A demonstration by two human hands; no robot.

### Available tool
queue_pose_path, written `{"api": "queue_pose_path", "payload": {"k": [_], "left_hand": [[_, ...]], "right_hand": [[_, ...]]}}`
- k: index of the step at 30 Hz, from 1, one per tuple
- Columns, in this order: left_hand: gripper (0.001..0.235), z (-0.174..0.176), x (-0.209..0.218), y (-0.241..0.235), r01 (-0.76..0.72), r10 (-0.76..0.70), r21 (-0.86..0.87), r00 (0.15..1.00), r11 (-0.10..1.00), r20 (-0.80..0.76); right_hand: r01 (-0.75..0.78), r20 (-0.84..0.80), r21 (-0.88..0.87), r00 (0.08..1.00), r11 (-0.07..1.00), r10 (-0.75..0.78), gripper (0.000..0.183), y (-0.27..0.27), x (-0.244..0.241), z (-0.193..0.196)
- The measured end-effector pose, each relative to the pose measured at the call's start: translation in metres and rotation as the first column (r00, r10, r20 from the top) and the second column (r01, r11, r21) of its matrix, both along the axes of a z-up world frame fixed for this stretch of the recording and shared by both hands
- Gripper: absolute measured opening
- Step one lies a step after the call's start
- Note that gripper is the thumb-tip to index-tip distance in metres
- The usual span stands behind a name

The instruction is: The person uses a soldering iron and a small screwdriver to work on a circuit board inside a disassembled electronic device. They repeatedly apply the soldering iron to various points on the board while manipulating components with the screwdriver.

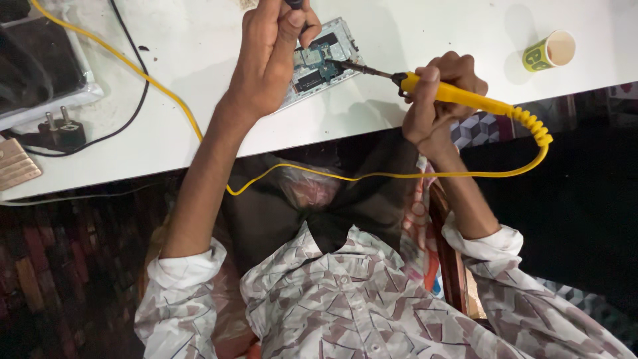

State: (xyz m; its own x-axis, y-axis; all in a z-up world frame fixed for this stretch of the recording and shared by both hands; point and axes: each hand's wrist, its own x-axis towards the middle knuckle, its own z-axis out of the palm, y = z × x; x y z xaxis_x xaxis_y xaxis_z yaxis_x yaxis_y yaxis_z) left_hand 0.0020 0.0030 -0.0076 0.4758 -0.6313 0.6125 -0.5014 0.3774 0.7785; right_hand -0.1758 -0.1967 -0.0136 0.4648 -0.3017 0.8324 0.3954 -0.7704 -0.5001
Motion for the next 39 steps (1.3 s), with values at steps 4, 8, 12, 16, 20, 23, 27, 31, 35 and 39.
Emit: {"api": "queue_pose_path", "payload": {"k": [4,8,12,16,20,23,27,31,35,39], "left_hand": [[0.044,0.004,0.000,-0.002,-0.016,0.016,-0.007,1.000,1.000,0.014],[0.043,0.010,-0.003,0.000,0.003,-0.003,-0.022,1.000,1.000,0.015],[0.044,0.012,-0.005,0.000,0.051,-0.051,-0.087,0.999,0.995,0.001],[0.041,0.003,0.002,-0.002,0.001,-0.001,-0.015,1.000,1.000,0.000],[0.046,-0.003,0.004,-0.005,-0.005,0.006,-0.014,1.000,1.000,0.023],[0.047,-0.002,0.003,-0.004,0.028,-0.027,-0.035,1.000,0.999,0.006],[0.042,0.002,0.001,-0.002,0.017,-0.017,-0.016,1.000,1.000,-0.002],[0.042,0.006,0.000,-0.002,0.001,-0.001,0.019,1.000,1.000,-0.014],[0.051,0.012,-0.004,-0.001,-0.030,0.033,-0.060,0.997,0.998,0.062],[0.045,0.016,-0.005,0.001,0.000,0.000,-0.002,1.000,1.000,-0.029]], "right_hand": [[0.296,0.022,-0.451,0.947,0.842,-0.321,0.029,0.004,0.004,0.022],[0.216,-0.061,-0.433,0.962,0.875,-0.267,0.035,0.010,0.014,0.041],[0.152,-0.096,-0.368,0.975,0.917,-0.201,0.036,0.017,0.017,0.051],[0.108,-0.115,-0.290,0.982,0.951,-0.147,0.036,0.021,0.014,0.046],[0.015,-0.118,-0.126,0.992,0.992,-0.030,0.036,0.019,0.013,0.035],[-0.021,-0.101,-0.014,0.995,1.000,0.019,0.033,0.015,0.011,0.030],[-0.038,-0.014,0.126,0.999,0.991,0.040,0.029,0.007,0.018,0.017],[-0.048,0.170,0.385,0.985,0.922,-0.019,0.031,-0.004,0.020,0.003],[-0.113,0.192,0.496,0.981,0.861,0.019,0.032,-0.026,0.022,0.005],[-0.143,0.026,0.325,0.989,0.935,0.142,0.032,-0.055,0.046,0.011]]}}
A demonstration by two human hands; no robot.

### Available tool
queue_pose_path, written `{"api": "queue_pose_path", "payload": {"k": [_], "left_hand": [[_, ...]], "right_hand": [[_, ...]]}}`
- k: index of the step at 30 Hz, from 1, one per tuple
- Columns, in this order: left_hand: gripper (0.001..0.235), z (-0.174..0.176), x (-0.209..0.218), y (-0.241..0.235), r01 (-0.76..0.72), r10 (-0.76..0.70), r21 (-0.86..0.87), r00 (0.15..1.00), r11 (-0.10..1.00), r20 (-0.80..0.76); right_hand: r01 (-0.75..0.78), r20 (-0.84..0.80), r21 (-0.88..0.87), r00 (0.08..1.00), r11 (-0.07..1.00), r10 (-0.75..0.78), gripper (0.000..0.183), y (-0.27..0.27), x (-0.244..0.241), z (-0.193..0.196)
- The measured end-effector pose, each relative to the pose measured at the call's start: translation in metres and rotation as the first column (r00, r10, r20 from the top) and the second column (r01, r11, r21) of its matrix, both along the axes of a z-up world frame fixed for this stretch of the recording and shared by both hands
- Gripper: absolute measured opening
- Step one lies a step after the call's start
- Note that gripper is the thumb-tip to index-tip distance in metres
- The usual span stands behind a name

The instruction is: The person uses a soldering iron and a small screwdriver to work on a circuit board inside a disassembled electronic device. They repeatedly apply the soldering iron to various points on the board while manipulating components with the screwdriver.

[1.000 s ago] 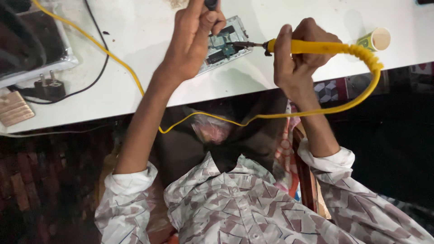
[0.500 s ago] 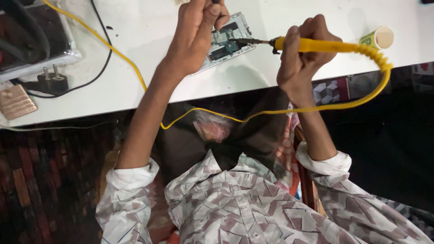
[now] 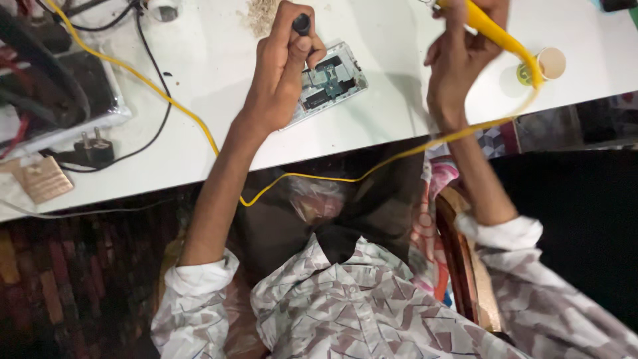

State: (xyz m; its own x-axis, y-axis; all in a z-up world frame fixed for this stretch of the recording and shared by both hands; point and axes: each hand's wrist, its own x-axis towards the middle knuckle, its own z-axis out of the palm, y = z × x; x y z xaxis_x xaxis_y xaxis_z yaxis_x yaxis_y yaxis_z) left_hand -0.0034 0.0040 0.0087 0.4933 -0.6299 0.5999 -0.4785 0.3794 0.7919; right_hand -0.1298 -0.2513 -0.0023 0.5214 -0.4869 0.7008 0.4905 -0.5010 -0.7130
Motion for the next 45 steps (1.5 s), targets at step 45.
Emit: {"api": "queue_pose_path", "payload": {"k": [45], "left_hand": [[0.049,-0.016,0.006,-0.003,-0.019,0.019,0.013,1.000,1.000,-0.018]], "right_hand": [[0.089,0.118,0.057,0.988,0.994,-0.095,0.032,0.048,-0.038,-0.032]]}}
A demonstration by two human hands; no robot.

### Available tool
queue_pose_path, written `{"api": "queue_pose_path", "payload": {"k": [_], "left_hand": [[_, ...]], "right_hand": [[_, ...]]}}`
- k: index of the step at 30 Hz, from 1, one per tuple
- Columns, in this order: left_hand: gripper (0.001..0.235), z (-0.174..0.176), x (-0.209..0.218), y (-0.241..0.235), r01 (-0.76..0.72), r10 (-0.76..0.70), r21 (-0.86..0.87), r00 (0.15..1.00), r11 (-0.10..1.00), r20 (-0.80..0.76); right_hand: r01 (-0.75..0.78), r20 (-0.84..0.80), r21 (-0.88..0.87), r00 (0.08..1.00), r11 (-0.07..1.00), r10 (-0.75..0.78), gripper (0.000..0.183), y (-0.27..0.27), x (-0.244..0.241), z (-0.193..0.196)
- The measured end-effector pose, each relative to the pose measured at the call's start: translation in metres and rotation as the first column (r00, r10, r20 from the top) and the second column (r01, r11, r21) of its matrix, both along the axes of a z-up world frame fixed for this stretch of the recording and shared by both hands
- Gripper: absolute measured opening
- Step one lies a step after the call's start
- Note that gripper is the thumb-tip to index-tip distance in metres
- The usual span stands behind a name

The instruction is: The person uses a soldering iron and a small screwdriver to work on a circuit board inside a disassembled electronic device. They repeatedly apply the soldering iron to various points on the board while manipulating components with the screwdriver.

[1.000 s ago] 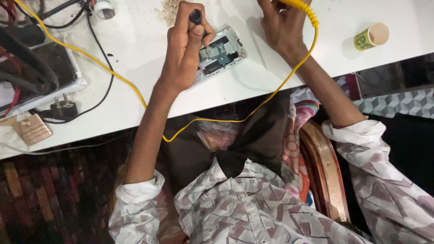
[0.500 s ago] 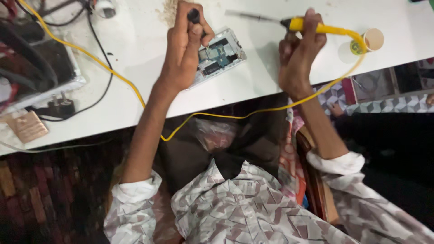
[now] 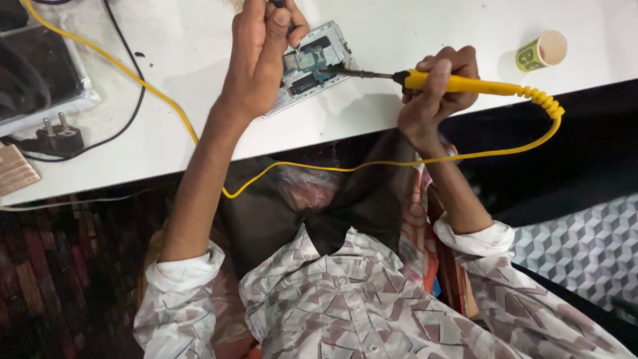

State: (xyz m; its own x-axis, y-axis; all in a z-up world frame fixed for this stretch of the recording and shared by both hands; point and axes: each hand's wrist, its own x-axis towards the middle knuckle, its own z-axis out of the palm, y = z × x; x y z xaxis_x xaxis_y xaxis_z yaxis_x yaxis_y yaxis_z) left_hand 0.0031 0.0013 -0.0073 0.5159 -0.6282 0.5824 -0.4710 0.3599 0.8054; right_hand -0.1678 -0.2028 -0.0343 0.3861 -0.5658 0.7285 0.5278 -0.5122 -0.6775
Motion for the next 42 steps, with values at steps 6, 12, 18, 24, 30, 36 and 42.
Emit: {"api": "queue_pose_path", "payload": {"k": [6,12,18,24,30,36,42], "left_hand": [[0.049,0.001,-0.001,-0.001,-0.007,0.007,0.007,1.000,1.000,0.004],[0.049,0.007,-0.002,-0.002,0.029,-0.029,-0.017,1.000,0.999,0.007],[0.048,0.010,-0.003,-0.001,0.034,-0.032,-0.045,0.998,0.998,0.045],[0.046,0.000,0.000,0.000,0.010,-0.010,0.008,1.000,1.000,0.023],[0.048,0.006,-0.003,-0.001,0.020,-0.020,-0.011,1.000,1.000,-0.006],[0.049,0.014,-0.006,0.000,0.015,-0.015,-0.044,1.000,0.999,0.022],[0.050,-0.002,0.000,0.000,0.023,-0.023,-0.027,1.000,0.999,0.009]], "right_hand": [[-0.018,-0.052,0.011,0.998,1.000,0.019,0.034,-0.002,0.003,0.000],[-0.031,-0.093,0.057,0.995,0.998,0.036,0.034,-0.001,0.002,0.002],[-0.032,-0.085,0.016,0.996,0.999,0.034,0.036,-0.002,0.003,0.003],[-0.027,-0.120,0.036,0.992,0.999,0.031,0.037,0.001,0.000,0.003],[0.017,-0.161,-0.034,0.987,0.999,-0.022,0.037,0.002,-0.003,0.007],[0.080,-0.159,-0.208,0.981,0.975,-0.114,0.032,0.007,0.004,0.029],[0.147,-0.214,-0.604,0.917,0.783,-0.337,0.021,0.014,0.006,0.049]]}}
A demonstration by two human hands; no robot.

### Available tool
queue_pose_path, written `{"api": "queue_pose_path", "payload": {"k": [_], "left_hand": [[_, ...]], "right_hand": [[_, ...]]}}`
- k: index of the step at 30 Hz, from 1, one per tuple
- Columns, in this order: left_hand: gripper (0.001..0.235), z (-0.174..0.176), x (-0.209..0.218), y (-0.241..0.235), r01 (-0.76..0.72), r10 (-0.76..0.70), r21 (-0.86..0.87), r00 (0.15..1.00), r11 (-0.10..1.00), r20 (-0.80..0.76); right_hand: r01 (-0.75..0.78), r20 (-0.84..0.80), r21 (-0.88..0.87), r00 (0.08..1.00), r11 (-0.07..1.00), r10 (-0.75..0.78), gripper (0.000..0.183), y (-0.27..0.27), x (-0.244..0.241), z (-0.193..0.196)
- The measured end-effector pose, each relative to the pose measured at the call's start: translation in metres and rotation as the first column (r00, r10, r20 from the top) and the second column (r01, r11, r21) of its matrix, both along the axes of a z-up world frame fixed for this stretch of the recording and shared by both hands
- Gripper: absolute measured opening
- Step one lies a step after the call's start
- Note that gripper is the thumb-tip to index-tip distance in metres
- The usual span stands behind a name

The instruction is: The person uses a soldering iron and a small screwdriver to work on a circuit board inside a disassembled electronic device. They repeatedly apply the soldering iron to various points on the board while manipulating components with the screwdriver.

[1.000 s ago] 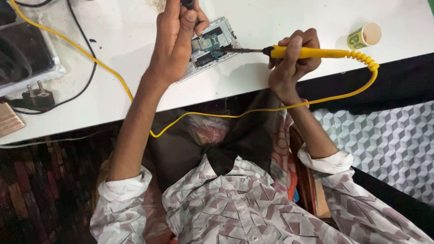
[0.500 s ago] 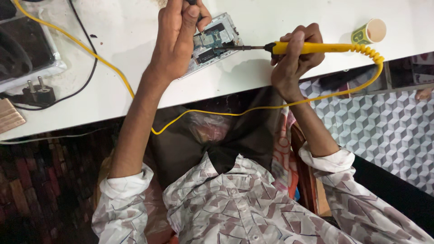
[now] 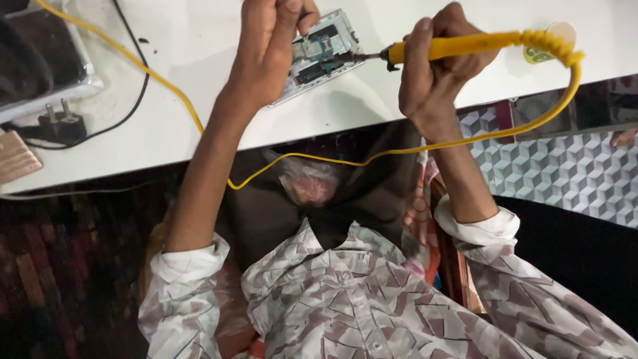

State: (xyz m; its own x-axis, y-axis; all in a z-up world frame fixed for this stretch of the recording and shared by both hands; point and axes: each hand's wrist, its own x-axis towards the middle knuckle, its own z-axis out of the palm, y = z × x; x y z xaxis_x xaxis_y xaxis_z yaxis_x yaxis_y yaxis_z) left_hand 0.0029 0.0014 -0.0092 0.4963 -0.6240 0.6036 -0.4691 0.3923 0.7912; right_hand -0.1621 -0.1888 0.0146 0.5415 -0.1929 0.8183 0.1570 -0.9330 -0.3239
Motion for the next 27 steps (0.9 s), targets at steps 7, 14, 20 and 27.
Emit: {"api": "queue_pose_path", "payload": {"k": [7,14,20,27], "left_hand": [[0.049,-0.001,0.003,0.000,-0.028,0.027,0.031,1.000,0.999,0.014],[0.051,-0.003,0.002,-0.001,-0.026,0.026,0.000,1.000,1.000,0.016],[0.051,-0.004,0.001,-0.004,0.008,-0.011,-0.052,0.998,0.999,-0.063],[0.048,0.009,-0.002,-0.003,-0.003,0.003,-0.039,1.000,0.999,-0.007]], "right_hand": [[-0.123,0.024,0.005,0.992,0.992,0.123,0.034,0.015,0.014,0.007],[0.144,0.053,-0.677,0.988,0.722,-0.148,0.034,0.024,0.007,0.037],[0.074,0.088,-0.321,0.995,0.944,-0.048,0.032,0.042,0.013,0.045],[0.026,0.006,0.049,1.000,0.998,-0.026,0.028,0.012,0.013,0.011]]}}
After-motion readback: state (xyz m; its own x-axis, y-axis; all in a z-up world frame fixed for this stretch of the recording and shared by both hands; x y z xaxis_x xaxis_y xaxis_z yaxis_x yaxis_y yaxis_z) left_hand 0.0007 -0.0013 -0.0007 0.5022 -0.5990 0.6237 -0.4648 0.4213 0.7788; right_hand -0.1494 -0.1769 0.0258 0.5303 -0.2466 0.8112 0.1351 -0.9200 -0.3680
